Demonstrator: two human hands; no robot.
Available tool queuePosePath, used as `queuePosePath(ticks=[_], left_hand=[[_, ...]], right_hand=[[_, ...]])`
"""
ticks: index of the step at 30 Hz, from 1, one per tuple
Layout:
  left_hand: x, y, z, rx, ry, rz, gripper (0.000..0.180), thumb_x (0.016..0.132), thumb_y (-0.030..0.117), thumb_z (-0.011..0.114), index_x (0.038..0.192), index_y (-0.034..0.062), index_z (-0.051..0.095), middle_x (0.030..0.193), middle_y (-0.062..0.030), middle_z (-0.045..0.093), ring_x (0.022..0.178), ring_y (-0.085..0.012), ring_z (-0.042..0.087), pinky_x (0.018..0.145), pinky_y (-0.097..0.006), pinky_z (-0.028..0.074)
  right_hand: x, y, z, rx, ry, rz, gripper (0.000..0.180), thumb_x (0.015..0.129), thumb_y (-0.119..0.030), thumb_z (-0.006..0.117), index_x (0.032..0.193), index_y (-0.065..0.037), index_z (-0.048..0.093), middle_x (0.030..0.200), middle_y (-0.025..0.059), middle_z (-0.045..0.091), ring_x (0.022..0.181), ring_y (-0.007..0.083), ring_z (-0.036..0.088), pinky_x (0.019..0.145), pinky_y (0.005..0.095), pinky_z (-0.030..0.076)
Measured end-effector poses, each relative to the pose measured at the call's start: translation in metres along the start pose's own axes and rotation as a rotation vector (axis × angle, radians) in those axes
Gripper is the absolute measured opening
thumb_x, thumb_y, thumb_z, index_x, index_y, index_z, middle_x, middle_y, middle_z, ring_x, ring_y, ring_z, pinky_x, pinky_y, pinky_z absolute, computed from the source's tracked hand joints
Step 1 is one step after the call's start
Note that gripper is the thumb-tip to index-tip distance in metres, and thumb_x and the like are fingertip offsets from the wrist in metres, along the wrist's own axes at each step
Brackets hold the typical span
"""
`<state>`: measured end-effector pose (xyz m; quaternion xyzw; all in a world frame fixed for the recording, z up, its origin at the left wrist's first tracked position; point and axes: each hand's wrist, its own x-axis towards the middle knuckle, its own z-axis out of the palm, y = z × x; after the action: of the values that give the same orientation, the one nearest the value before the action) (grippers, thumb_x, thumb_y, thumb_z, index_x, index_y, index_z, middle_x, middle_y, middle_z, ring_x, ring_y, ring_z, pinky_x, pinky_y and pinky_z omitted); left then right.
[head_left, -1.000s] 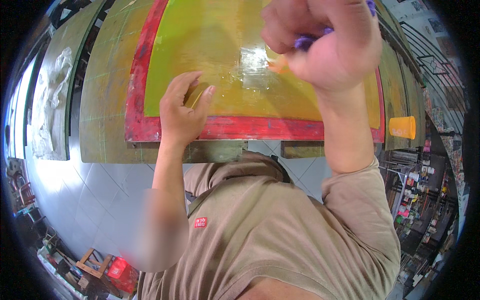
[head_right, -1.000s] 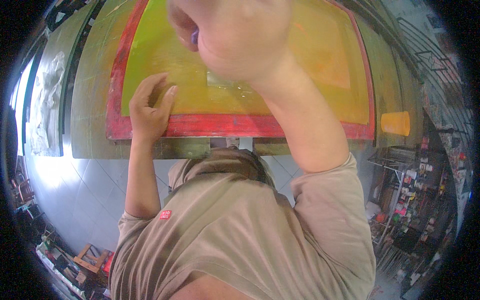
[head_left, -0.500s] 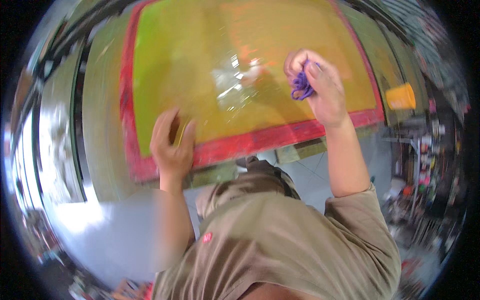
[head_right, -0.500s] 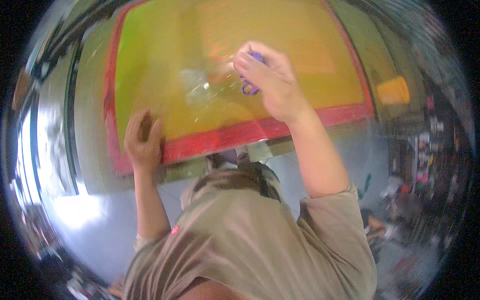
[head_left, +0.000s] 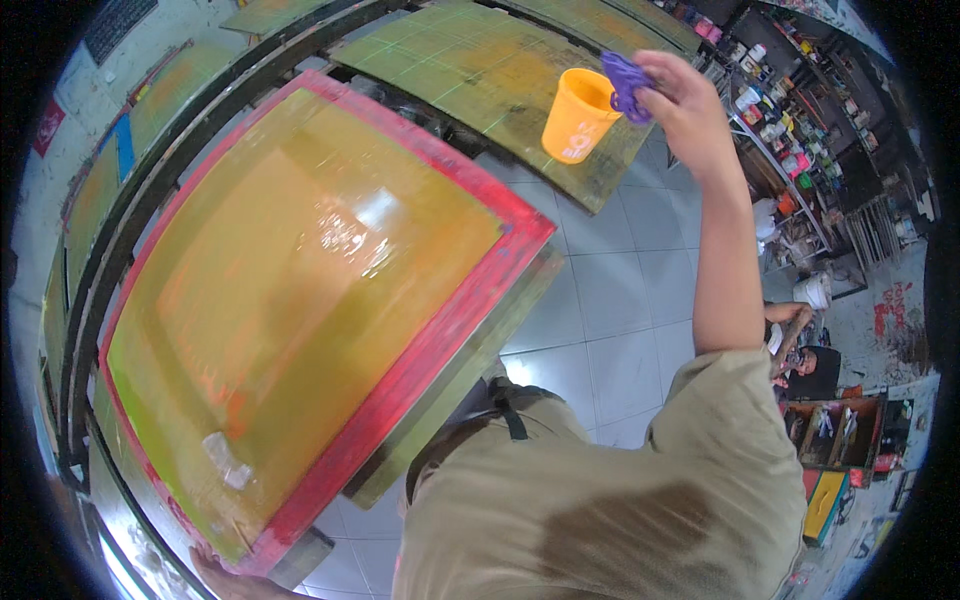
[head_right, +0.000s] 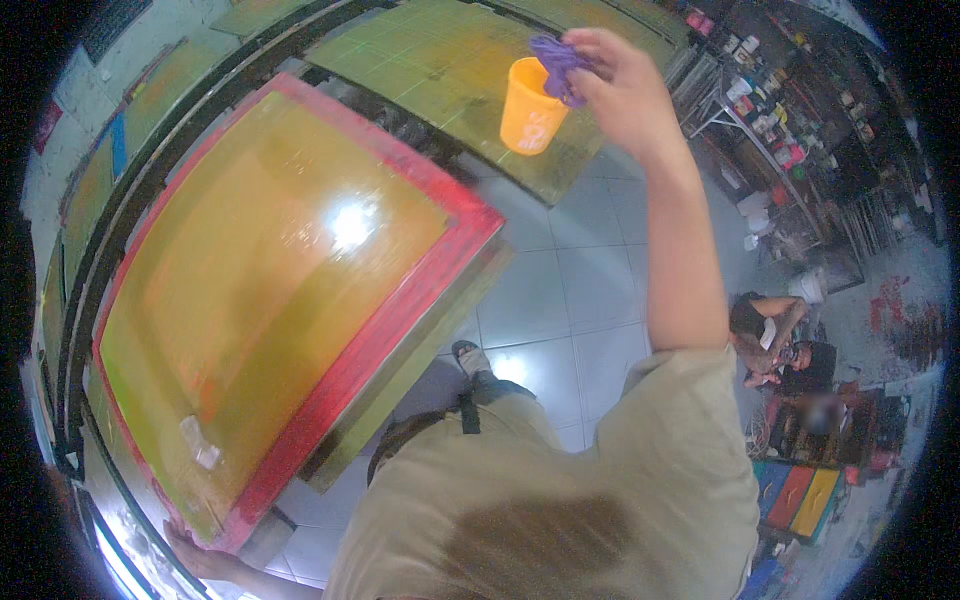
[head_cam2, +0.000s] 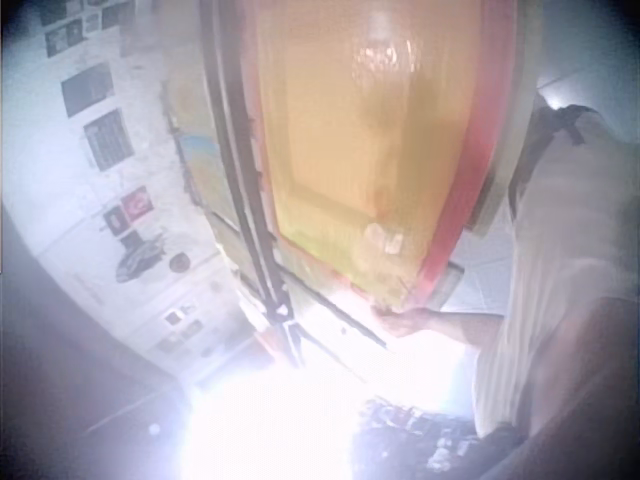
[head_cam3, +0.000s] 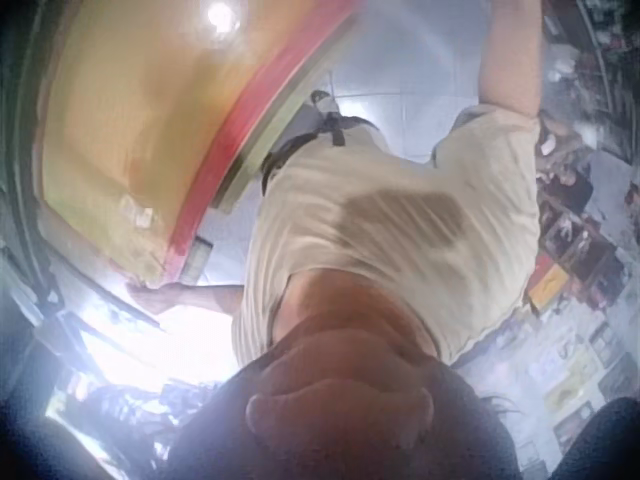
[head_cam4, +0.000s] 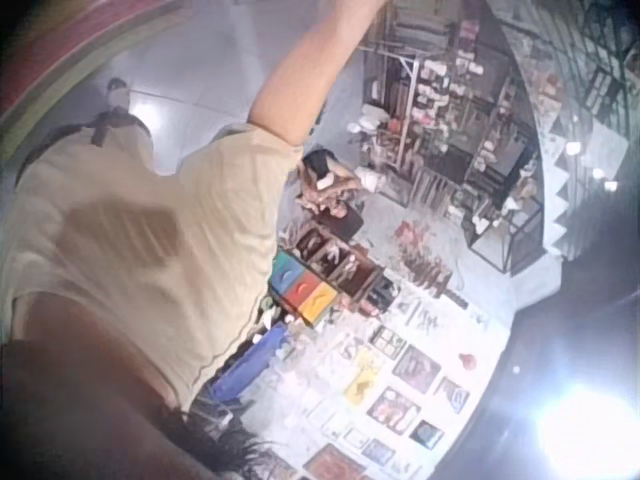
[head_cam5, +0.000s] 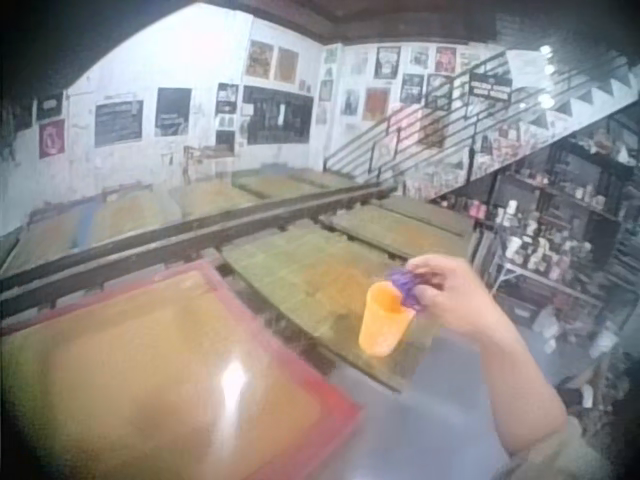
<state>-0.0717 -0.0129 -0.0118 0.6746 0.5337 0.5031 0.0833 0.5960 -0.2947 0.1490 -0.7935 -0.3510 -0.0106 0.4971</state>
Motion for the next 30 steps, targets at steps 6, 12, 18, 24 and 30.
queuePosePath(ticks=[6, 12, 18, 24, 30], left_hand=[[-0.025, 0.094, 0.069, -0.175, 0.065, -0.120, 0.047, 0.100, 0.028, 0.034, 0.126, -0.0058, 0.054, 0.121, -0.0197, 0.059, 0.111, -0.0325, 0.058, 0.097, -0.042, 0.044], [-0.062, 0.143, 0.064, -0.142, 0.056, -0.110, 0.049, 0.101, 0.028, 0.033, 0.132, -0.0058, 0.049, 0.127, -0.0212, 0.055, 0.112, -0.0341, 0.057, 0.098, -0.044, 0.043], [-0.088, 0.141, 0.052, -0.358, 0.215, -0.296, 0.055, 0.101, 0.038, 0.036, 0.130, -0.0073, 0.048, 0.120, -0.0205, 0.056, 0.106, -0.0313, 0.057, 0.094, -0.041, 0.044], [-0.110, 0.170, 0.064, -0.346, 0.222, -0.351, 0.049, 0.103, 0.030, 0.038, 0.125, -0.0117, 0.051, 0.123, -0.0207, 0.057, 0.103, -0.0264, 0.058, 0.088, -0.033, 0.042], [-0.111, 0.149, 0.041, -0.227, 0.250, -0.332, 0.050, 0.102, 0.032, 0.041, 0.127, -0.0104, 0.050, 0.121, -0.0179, 0.059, 0.101, -0.0227, 0.059, 0.082, -0.031, 0.040]], right_hand=[[0.101, 0.053, -0.003, -0.867, -0.630, -0.102, 0.029, 0.069, 0.000, 0.063, 0.096, -0.005, 0.073, 0.082, 0.0171, 0.069, 0.075, 0.0259, 0.068, 0.068, 0.0350, 0.054], [0.124, 0.072, 0.032, -1.052, -0.964, -0.108, 0.019, 0.068, -0.004, 0.065, 0.086, 0.000, 0.070, 0.086, 0.0211, 0.068, 0.082, 0.0342, 0.067, 0.066, 0.0409, 0.052], [0.122, 0.093, 0.035, -0.838, -0.981, -0.124, 0.020, 0.070, -0.013, 0.073, 0.087, -0.001, 0.071, 0.089, 0.0199, 0.069, 0.085, 0.0339, 0.067, 0.068, 0.0420, 0.052], [0.128, 0.076, 0.016, -0.941, -0.960, -0.111, 0.024, 0.066, -0.007, 0.071, 0.089, 0.001, 0.070, 0.081, 0.0152, 0.069, 0.076, 0.0257, 0.067, 0.065, 0.0385, 0.052], [0.117, 0.029, -0.036, -0.231, -0.566, -0.032, 0.032, 0.074, 0.002, 0.068, 0.105, 0.007, 0.066, 0.085, 0.0108, 0.070, 0.075, 0.0144, 0.066, 0.068, 0.0275, 0.054]])
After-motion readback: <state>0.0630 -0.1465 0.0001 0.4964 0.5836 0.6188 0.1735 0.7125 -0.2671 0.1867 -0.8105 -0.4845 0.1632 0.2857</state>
